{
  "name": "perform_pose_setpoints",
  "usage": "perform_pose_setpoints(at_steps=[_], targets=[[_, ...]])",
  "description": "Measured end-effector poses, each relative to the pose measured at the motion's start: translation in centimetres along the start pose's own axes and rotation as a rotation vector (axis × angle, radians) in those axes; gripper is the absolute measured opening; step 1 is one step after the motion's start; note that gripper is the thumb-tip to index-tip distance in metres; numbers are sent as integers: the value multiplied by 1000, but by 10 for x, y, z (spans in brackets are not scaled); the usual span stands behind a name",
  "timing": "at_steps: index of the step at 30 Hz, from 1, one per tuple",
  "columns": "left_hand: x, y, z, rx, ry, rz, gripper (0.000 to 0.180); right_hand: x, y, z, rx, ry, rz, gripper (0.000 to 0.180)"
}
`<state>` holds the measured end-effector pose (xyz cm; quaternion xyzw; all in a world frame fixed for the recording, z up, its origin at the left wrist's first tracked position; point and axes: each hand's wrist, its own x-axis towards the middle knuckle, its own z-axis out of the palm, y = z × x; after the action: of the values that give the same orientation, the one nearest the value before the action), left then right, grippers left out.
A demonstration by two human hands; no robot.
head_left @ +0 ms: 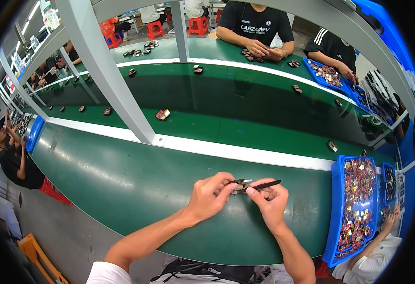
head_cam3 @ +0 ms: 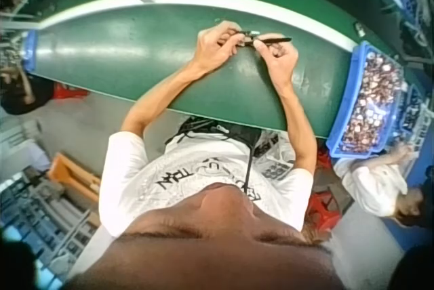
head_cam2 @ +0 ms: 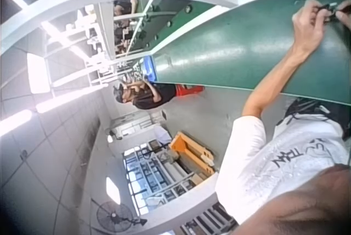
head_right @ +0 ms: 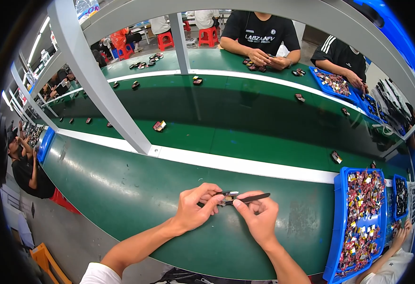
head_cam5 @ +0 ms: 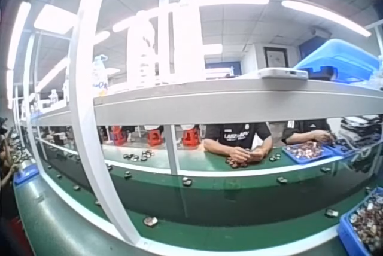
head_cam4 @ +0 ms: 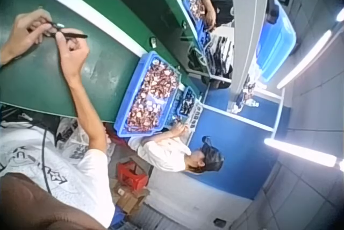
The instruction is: Assembling small electronic components using tweezers on a factory production line.
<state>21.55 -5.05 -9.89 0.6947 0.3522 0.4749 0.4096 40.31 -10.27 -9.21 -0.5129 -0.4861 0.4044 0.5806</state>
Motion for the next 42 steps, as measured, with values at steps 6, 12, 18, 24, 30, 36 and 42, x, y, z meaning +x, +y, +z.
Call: perform_pose_setpoints(at_steps=[6, 12, 18, 24, 30, 36, 42], targets=[[0, 0, -1, 19, -18, 38, 12, 2, -8, 0, 199, -19, 166, 9], [-1, 0, -2, 53, -13, 70, 13, 2, -9, 2, 185, -24, 165, 9], [1, 1, -4, -66, -41, -50, 13, 3, -1, 4, 190, -19, 105, 10], [5, 3, -7, -399, -116, -322, 15, -3, -6, 1, 140, -14, 59, 11], [6, -2, -9, -522, -143, -402, 16, -6, -5, 6, 4, 8, -66, 12], [7, -4, -9, -559, -152, -409, 18, -7, 3, 8, -144, 85, -245, 8], [6, -4, -9, -564, -144, -402, 18, -5, 3, 10, -145, 77, -263, 8]])
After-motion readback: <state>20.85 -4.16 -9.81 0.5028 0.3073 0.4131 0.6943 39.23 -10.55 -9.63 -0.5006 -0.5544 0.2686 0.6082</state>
